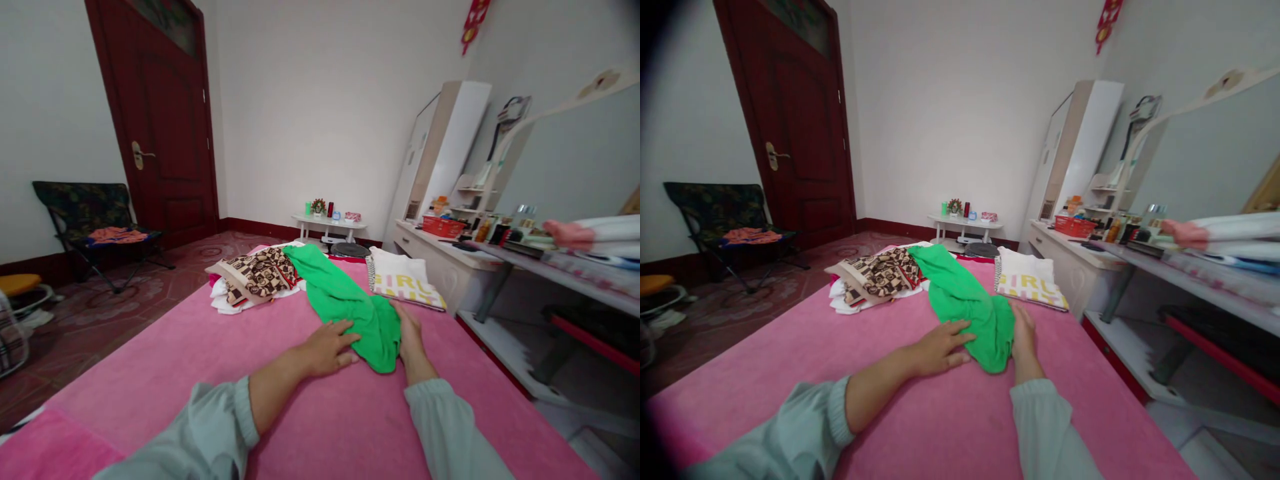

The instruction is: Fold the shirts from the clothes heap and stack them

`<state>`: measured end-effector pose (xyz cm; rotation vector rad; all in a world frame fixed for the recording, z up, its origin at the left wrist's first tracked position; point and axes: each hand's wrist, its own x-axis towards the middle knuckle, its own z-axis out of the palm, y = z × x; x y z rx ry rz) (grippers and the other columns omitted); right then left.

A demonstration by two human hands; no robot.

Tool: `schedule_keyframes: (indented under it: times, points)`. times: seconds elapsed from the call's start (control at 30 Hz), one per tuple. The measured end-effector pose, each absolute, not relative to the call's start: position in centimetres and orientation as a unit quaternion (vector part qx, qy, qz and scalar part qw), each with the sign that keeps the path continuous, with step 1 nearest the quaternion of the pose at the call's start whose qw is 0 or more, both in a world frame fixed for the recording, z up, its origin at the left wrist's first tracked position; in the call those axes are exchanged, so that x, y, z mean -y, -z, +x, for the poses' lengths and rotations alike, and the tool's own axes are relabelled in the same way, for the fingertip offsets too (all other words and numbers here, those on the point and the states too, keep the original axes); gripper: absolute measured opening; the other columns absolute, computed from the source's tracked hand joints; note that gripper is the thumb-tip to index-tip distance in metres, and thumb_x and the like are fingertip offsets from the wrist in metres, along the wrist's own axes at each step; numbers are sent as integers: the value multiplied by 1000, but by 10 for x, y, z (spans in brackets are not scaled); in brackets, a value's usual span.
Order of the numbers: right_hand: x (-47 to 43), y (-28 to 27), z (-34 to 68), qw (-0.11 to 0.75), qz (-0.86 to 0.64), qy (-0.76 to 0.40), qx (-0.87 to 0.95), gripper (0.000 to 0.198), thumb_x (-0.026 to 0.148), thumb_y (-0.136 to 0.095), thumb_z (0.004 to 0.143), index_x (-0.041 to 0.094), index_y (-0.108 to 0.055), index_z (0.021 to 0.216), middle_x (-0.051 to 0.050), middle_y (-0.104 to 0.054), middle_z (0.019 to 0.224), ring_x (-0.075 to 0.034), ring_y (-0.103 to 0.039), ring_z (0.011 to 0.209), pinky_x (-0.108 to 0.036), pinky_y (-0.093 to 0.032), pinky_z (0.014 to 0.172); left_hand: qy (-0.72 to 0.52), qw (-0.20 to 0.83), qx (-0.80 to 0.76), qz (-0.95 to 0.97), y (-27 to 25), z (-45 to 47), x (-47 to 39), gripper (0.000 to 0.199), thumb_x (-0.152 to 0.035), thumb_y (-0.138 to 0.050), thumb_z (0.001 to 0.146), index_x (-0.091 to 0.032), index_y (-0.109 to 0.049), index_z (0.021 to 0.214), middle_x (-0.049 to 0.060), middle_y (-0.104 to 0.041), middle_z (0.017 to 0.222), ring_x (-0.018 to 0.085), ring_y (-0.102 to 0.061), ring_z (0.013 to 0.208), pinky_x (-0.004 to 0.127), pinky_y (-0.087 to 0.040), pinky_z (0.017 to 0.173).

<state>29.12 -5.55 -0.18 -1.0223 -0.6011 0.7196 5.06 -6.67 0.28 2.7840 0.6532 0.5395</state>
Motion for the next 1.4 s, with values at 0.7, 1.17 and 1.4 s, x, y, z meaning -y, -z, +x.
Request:
schedule_keyframes:
  times: [0.7,1.17,1.4]
  points:
    - [94,-84,208,330,-449,-489,672,46,26,-79,55,17,-73,100,-2,-73,89,-18,-65,80,-30,-49,75,-429,300,-476,707,-35,30,26,46,-45,-72,68,-19,-69,106,6,-70,102,25,-64,95,34,-48,87]
    - [99,-133,227,839,-369,-129,377,37,21,-69,64,18,-69,100,0,-69,86,-14,-64,75,-28,-51,70,-709,240,-301,590,-101,9,34,11,-20,-58,75,-17,-68,78,2,-64,84,13,-59,74,22,-47,63]
    - [186,-218,202,863,-205,-125,444,23,9,-62,71,23,-67,87,3,-65,90,-14,-65,90,-31,-51,93,-772,249,-133,569,-179,4,100,1,-16,-66,75,-16,-66,75,-1,-61,81,10,-60,74,19,-49,60]
